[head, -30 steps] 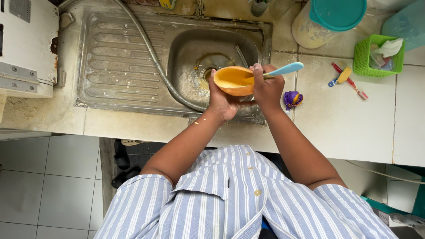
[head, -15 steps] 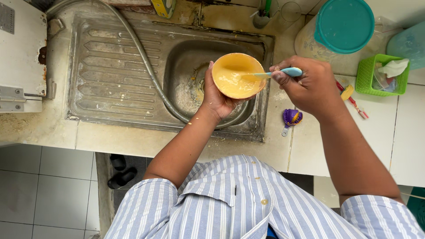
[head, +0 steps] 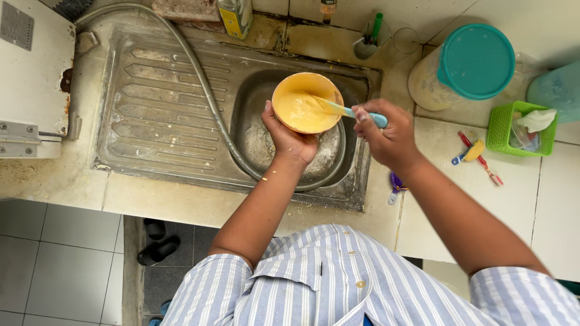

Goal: The person scoops a yellow powder into a small bowl, adds water from the tap, and stirs with a spoon to form a thick batter. They then transfer the batter into a purple piping bag.

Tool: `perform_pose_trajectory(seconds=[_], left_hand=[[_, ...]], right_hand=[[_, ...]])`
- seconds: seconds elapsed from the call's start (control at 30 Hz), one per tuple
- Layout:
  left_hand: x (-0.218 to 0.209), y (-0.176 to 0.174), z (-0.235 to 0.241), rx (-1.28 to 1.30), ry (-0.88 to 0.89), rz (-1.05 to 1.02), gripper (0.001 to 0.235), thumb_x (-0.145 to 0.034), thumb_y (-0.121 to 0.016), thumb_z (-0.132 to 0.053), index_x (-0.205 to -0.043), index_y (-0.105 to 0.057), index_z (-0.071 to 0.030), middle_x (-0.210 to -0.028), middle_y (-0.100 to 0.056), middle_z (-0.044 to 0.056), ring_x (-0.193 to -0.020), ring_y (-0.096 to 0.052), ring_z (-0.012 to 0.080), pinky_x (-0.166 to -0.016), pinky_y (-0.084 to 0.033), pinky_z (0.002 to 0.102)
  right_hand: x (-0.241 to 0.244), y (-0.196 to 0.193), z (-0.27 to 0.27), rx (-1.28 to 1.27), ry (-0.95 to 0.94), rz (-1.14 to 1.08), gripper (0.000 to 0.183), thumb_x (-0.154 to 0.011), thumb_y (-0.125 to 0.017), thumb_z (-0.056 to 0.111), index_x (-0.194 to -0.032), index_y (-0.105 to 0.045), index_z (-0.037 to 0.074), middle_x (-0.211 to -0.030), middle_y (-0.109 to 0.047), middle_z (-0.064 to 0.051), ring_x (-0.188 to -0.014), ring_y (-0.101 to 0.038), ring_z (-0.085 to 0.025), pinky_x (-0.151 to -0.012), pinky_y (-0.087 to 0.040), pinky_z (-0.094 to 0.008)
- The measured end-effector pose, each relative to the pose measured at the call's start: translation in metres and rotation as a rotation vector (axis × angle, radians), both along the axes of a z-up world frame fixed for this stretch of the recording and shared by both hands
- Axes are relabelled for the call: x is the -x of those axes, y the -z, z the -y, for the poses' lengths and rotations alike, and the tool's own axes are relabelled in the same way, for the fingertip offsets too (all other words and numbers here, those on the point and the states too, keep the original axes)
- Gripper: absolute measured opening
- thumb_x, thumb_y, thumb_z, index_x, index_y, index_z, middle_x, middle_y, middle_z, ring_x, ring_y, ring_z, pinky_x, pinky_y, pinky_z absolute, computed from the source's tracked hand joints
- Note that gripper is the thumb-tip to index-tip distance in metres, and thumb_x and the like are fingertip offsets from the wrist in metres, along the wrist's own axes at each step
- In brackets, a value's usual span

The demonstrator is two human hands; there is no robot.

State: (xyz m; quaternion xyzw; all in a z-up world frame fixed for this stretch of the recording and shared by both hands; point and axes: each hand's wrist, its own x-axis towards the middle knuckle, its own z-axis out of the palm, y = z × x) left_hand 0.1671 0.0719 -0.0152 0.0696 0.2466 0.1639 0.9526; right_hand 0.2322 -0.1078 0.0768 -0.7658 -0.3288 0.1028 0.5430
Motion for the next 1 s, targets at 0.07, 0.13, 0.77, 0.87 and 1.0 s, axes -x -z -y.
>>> perform_pose_trajectory(seconds=[0.07,0.13,0.77,0.87,1.0], left_hand=[[-0.002,0.009,0.005,-0.006,-0.062,-0.026,0.066,-0.092,-0.043,-0.067,-0.134,-0.058,-0.019,-0.133,-0.060,0.002,-0.125,-0.057,0.0244,-0.103,-0.046,0.046],[-0.001,0.017,0.009,-0.006,-0.087,0.021,0.063,-0.095,-0.043,-0.067,-0.133,-0.058,-0.018,-0.132,-0.060,0.002,-0.124,-0.056,0.0235,-0.104,-0.046,0.044],[0.081,-0.073,-0.031,-0.133,0.371,0.143,0.100,-0.080,-0.048,-0.087,-0.148,-0.046,-0.014,-0.139,-0.060,0.015,-0.122,-0.065,0.0372,-0.089,-0.062,0.055],[0.090,-0.078,-0.032,-0.168,0.370,0.176,0.099,-0.081,-0.049,-0.087,-0.148,-0.047,-0.014,-0.139,-0.060,0.017,-0.123,-0.065,0.0365,-0.090,-0.060,0.056],[0.109,-0.075,-0.023,-0.238,0.335,0.140,0.098,-0.079,-0.053,-0.084,-0.146,-0.047,-0.012,-0.138,-0.060,0.015,-0.124,-0.065,0.0332,-0.094,-0.061,0.055]], right_hand=[[0.024,0.025,-0.011,-0.180,0.117,-0.331,0.021,-0.107,-0.063,0.021,-0.109,-0.066,0.001,-0.081,-0.069,-0.008,-0.068,-0.066,-0.014,-0.061,-0.055,-0.030],[0.043,0.042,-0.022,-0.397,0.209,-0.623,0.022,-0.107,-0.063,0.022,-0.110,-0.065,0.001,-0.081,-0.068,-0.009,-0.068,-0.067,-0.015,-0.061,-0.057,-0.030],[0.042,-0.107,0.055,0.230,-0.470,0.609,0.040,-0.076,-0.073,-0.012,-0.111,-0.074,0.006,-0.099,-0.069,-0.012,-0.093,-0.070,-0.029,-0.080,-0.056,-0.039],[0.046,-0.111,0.088,0.154,-0.426,0.565,0.036,-0.078,-0.068,-0.014,-0.109,-0.072,0.004,-0.099,-0.069,-0.013,-0.092,-0.071,-0.028,-0.080,-0.058,-0.036],[0.057,-0.094,0.098,-0.134,-0.287,0.057,0.014,-0.100,-0.064,-0.003,-0.113,-0.067,-0.001,-0.095,-0.071,-0.012,-0.086,-0.073,-0.021,-0.077,-0.062,-0.033]])
